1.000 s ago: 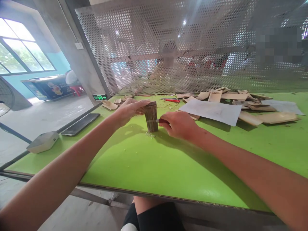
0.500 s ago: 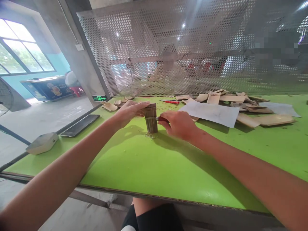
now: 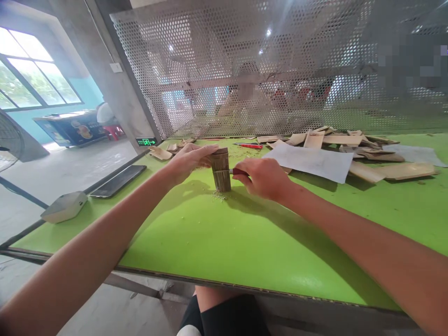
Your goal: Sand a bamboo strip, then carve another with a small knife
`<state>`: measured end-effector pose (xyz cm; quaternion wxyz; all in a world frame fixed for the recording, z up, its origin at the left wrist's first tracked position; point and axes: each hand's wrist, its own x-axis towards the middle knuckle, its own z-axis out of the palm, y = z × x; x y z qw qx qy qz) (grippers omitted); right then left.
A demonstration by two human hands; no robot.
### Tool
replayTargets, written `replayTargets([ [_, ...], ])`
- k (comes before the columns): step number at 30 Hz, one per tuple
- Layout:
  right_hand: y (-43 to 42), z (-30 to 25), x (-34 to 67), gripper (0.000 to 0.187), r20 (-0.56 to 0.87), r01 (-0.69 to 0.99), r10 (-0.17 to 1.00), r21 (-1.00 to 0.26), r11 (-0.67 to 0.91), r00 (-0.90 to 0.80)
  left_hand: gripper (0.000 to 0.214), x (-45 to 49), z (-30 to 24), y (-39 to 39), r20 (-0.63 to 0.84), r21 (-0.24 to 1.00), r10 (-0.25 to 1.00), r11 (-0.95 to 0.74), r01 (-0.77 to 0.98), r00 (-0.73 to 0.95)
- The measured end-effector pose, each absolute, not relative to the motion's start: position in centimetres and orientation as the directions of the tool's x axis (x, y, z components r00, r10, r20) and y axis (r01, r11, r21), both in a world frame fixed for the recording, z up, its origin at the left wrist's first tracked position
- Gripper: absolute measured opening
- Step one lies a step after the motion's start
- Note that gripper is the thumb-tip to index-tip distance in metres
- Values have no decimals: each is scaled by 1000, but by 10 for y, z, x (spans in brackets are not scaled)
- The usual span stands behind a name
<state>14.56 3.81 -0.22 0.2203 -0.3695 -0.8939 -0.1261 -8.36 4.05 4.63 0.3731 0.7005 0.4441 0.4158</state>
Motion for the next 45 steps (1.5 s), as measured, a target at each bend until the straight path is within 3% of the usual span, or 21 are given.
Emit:
replayTargets([
  [5,42,-4,147,33,375,689,613,106,716,-695,46,-86,45,43,231,908,943,-297,295,238],
  [8,43,-4,147,33,435,715,619,87,694,-654,43,-88,43,48,204,938,950,-259,229,237],
  [12,43,-3,148,33,381,685,620,52,727,-686,38,-91,41,52,169,966,958,-208,157,231],
  [16,43,-1,149,33,489,699,611,-3,715,-623,38,-93,39,55,134,977,963,-168,131,235],
  [27,44,-1,151,31,274,629,615,-46,776,-739,36,-92,34,56,63,998,974,-66,8,217],
  [32,44,-1,150,29,277,612,598,-45,790,-752,39,-91,31,58,86,996,964,-77,-42,253],
  [37,42,-1,148,30,291,658,627,14,753,-723,40,-89,32,57,97,991,974,-76,-107,206],
  [45,45,-5,146,31,355,698,653,-1,716,-669,34,-84,32,54,97,987,985,-76,-145,145],
])
